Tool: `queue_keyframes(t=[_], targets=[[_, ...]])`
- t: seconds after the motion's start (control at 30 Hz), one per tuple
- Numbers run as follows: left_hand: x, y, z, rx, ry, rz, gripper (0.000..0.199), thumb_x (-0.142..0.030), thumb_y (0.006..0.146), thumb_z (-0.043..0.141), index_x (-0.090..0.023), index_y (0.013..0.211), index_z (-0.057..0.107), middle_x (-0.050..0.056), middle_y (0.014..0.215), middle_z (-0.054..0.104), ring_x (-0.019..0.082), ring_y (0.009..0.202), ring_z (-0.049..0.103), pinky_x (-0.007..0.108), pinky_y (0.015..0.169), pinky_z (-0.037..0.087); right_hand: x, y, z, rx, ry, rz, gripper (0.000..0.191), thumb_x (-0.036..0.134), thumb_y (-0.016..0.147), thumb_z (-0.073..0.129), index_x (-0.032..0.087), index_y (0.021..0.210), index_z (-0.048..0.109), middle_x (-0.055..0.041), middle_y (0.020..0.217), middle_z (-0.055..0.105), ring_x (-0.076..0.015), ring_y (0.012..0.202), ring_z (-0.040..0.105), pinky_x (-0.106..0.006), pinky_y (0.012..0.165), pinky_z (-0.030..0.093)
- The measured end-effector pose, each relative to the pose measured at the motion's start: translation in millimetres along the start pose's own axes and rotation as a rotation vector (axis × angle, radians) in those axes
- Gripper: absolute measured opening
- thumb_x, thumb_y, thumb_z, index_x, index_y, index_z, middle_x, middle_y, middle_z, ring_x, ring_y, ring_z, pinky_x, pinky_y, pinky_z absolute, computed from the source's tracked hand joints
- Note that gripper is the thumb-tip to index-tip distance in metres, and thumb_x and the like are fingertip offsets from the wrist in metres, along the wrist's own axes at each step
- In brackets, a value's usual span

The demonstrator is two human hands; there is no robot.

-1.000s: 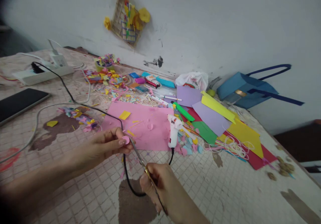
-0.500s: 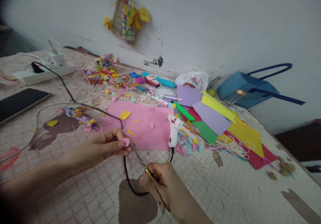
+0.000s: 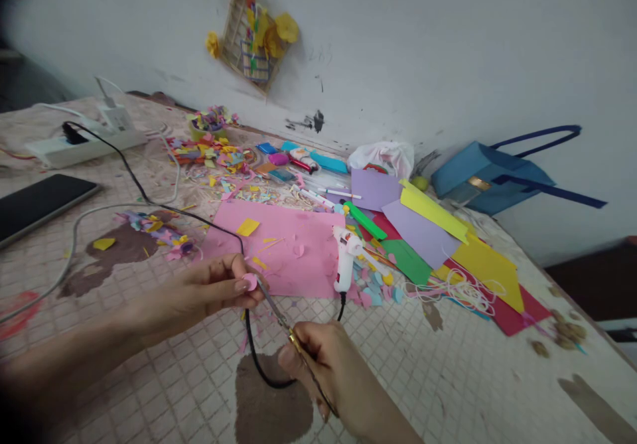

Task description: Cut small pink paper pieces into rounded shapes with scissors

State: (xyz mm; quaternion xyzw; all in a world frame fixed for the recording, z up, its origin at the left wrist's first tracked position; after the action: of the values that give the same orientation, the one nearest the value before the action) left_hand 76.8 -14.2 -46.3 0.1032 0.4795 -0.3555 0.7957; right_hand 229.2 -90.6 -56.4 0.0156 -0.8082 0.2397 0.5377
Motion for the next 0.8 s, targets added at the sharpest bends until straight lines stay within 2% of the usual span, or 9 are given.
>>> queue_keyframes(t=[0.23, 0.43, 0.53, 0.67, 0.8], targets=[[1, 0, -1.1, 0.02, 0.002, 0.0, 0.011, -0.021, 0.079, 0.066, -0.015, 0.074, 0.058, 0.0, 0.08, 0.068, 0.01, 0.078, 0.061, 0.024, 0.078, 0.045, 5, 0, 0, 0.006, 0.023, -0.044, 0.053, 0.066, 0.081, 0.041, 0.018, 0.059, 0.044, 0.0088, 0.037, 0.035, -0.0055, 0.032, 0.027, -0.02, 0.037, 0.021], [-2, 0, -0.1, 0.045, 0.014, 0.018, 0.009, -0.019, 0.08, 0.065, -0.015, 0.074, 0.059, 0.0, 0.082, 0.068, 0.009, 0.077, 0.062, 0.022, 0.074, 0.046, 9, 0, 0, 0.023, 0.06, -0.012, 0.049, 0.061, 0.083, 0.043, 0.019, 0.056, 0.042, 0.01, 0.034, 0.031, -0.0049, 0.031, 0.025, -0.019, 0.037, 0.021], [-3, -1, 0.1, 0.022, 0.012, 0.007, 0.009, -0.02, 0.079, 0.065, -0.015, 0.073, 0.06, 0.001, 0.08, 0.068, 0.01, 0.077, 0.062, 0.024, 0.075, 0.046, 12, -1, 0, 0.022, 0.077, -0.021, 0.048, 0.06, 0.082, 0.044, 0.019, 0.056, 0.042, 0.0098, 0.035, 0.032, -0.0047, 0.031, 0.024, -0.019, 0.036, 0.02], [-2, -3, 1.6, -0.016, -0.045, 0.022, 0.009, -0.021, 0.079, 0.066, -0.016, 0.073, 0.06, 0.002, 0.081, 0.067, 0.012, 0.078, 0.062, 0.027, 0.078, 0.047, 12, -1, 7, 0.035, 0.089, -0.016, 0.054, 0.07, 0.078, 0.039, 0.019, 0.06, 0.043, 0.0081, 0.039, 0.035, -0.005, 0.032, 0.027, -0.018, 0.033, 0.019], [3, -5, 2.7, -0.109, -0.134, 0.039, 0.01, -0.02, 0.08, 0.064, -0.016, 0.073, 0.06, 0.0, 0.078, 0.064, 0.011, 0.076, 0.061, 0.026, 0.077, 0.047, 8, 3, 16, 0.003, 0.076, -0.046, 0.062, 0.077, 0.076, 0.031, 0.018, 0.065, 0.044, 0.0061, 0.046, 0.038, -0.0047, 0.034, 0.032, -0.016, 0.032, 0.023]])
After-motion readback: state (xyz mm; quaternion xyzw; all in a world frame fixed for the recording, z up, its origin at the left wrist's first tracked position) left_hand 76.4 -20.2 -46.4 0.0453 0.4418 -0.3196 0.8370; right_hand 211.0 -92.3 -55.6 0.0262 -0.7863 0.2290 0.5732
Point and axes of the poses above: each hand's wrist, its own y-axis towards the middle knuckle, its own z-axis out of the palm, x = y × z, the point moved 6 cm from there along y, towards the middle knuckle
